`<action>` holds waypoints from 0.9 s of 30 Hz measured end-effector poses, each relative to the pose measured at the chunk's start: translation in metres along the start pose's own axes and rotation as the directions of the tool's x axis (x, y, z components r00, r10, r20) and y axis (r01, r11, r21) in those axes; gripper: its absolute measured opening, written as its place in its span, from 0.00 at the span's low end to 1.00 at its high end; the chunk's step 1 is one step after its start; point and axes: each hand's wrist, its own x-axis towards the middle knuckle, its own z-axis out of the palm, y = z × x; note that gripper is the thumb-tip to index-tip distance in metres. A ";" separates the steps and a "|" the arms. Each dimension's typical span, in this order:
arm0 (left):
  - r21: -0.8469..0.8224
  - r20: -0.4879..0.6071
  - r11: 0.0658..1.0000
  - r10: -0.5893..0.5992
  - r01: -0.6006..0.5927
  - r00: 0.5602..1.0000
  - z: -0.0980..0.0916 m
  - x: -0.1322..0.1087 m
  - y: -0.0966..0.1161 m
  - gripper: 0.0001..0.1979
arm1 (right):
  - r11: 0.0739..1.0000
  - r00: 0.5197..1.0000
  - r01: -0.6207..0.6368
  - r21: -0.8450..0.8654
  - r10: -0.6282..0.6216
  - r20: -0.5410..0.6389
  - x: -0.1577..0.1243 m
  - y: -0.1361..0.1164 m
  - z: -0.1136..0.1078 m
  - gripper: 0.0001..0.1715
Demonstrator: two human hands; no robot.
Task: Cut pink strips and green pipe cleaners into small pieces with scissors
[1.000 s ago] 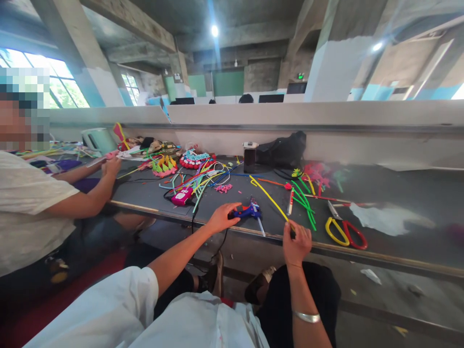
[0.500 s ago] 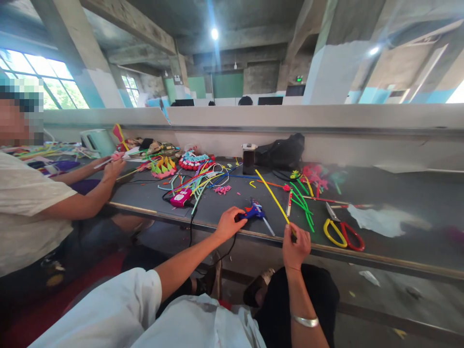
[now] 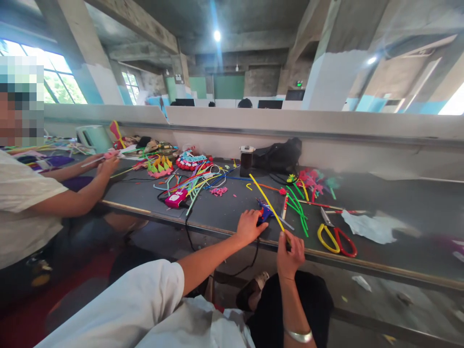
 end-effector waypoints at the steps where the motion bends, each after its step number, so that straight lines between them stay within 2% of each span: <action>1: -0.008 -0.005 1.000 0.013 -0.013 1.000 -0.005 -0.004 0.000 0.13 | 1.000 1.000 0.007 0.006 -0.007 0.006 -0.001 -0.002 -0.002 0.16; 3: -0.028 -0.024 0.999 0.045 -0.046 0.999 -0.022 -0.013 -0.002 0.12 | 0.999 0.999 0.024 0.024 -0.024 0.025 -0.005 -0.007 -0.007 0.15; 6: -0.031 -0.071 0.991 0.131 -0.134 0.989 -0.066 -0.032 -0.009 0.12 | 0.995 0.993 0.061 0.074 -0.068 0.091 -0.015 -0.019 -0.022 0.12; 8: 0.055 -0.126 0.957 0.291 -0.287 0.948 -0.100 -0.043 -0.015 0.15 | 0.986 0.977 0.108 0.126 -0.128 0.169 -0.021 -0.028 -0.036 0.10; 9: 0.103 -0.116 0.933 0.354 -0.344 0.928 -0.116 -0.048 -0.018 0.16 | 0.979 0.964 0.133 0.153 -0.164 0.210 -0.023 -0.033 -0.044 0.08; 11: 0.139 -0.025 0.897 0.427 -0.419 0.904 -0.145 -0.057 -0.022 0.17 | 0.961 0.927 0.174 0.214 -0.234 0.295 -0.021 -0.044 -0.060 0.06; 13: 0.058 0.106 0.901 0.422 -0.429 0.900 -0.165 -0.069 -0.025 0.17 | 0.935 0.871 0.208 0.287 -0.311 0.381 -0.015 -0.056 -0.073 0.08; 15: -0.100 0.230 0.941 0.339 -0.324 0.912 -0.177 -0.084 -0.025 0.15 | 0.910 0.832 0.240 0.339 -0.372 0.412 -0.006 -0.068 -0.081 0.12; 17: -0.308 0.386 0.950 0.168 -0.045 0.907 -0.181 -0.100 -0.022 0.17 | 0.897 0.820 0.271 0.348 -0.405 0.405 0.003 -0.080 -0.083 0.13; 18: -0.402 0.468 0.901 0.052 0.160 0.882 -0.182 -0.109 -0.019 0.18 | 0.895 0.816 0.286 0.341 -0.414 0.404 0.007 -0.085 -0.082 0.12; 19: -0.461 0.554 0.822 -0.029 0.335 0.832 -0.182 -0.116 -0.015 0.20 | 0.897 0.810 0.299 0.326 -0.419 0.410 0.010 -0.089 -0.081 0.12; 20: -0.492 0.613 0.741 -0.077 0.457 0.786 -0.181 -0.122 -0.011 0.20 | 0.901 0.806 0.311 0.302 -0.418 0.420 0.012 -0.092 -0.078 0.11; 21: -0.523 0.643 0.662 -0.108 0.538 0.758 -0.181 -0.126 -0.008 0.20 | 0.908 0.803 0.319 0.271 -0.411 0.432 0.014 -0.095 -0.075 0.10; 22: -0.558 0.655 0.588 -0.122 0.586 0.746 -0.181 -0.128 -0.005 0.19 | 0.917 0.802 0.322 0.237 -0.397 0.447 0.014 -0.097 -0.073 0.09; 24: -0.644 0.640 0.434 -0.145 0.630 0.754 -0.182 -0.129 -0.002 0.18 | 0.930 0.798 0.312 0.192 -0.367 0.478 0.013 -0.099 -0.068 0.08; 27: -0.715 0.646 0.212 -0.163 0.666 0.745 -0.186 -0.125 -0.004 0.15 | 0.938 0.765 0.260 0.228 -0.344 0.544 0.008 -0.097 -0.065 0.09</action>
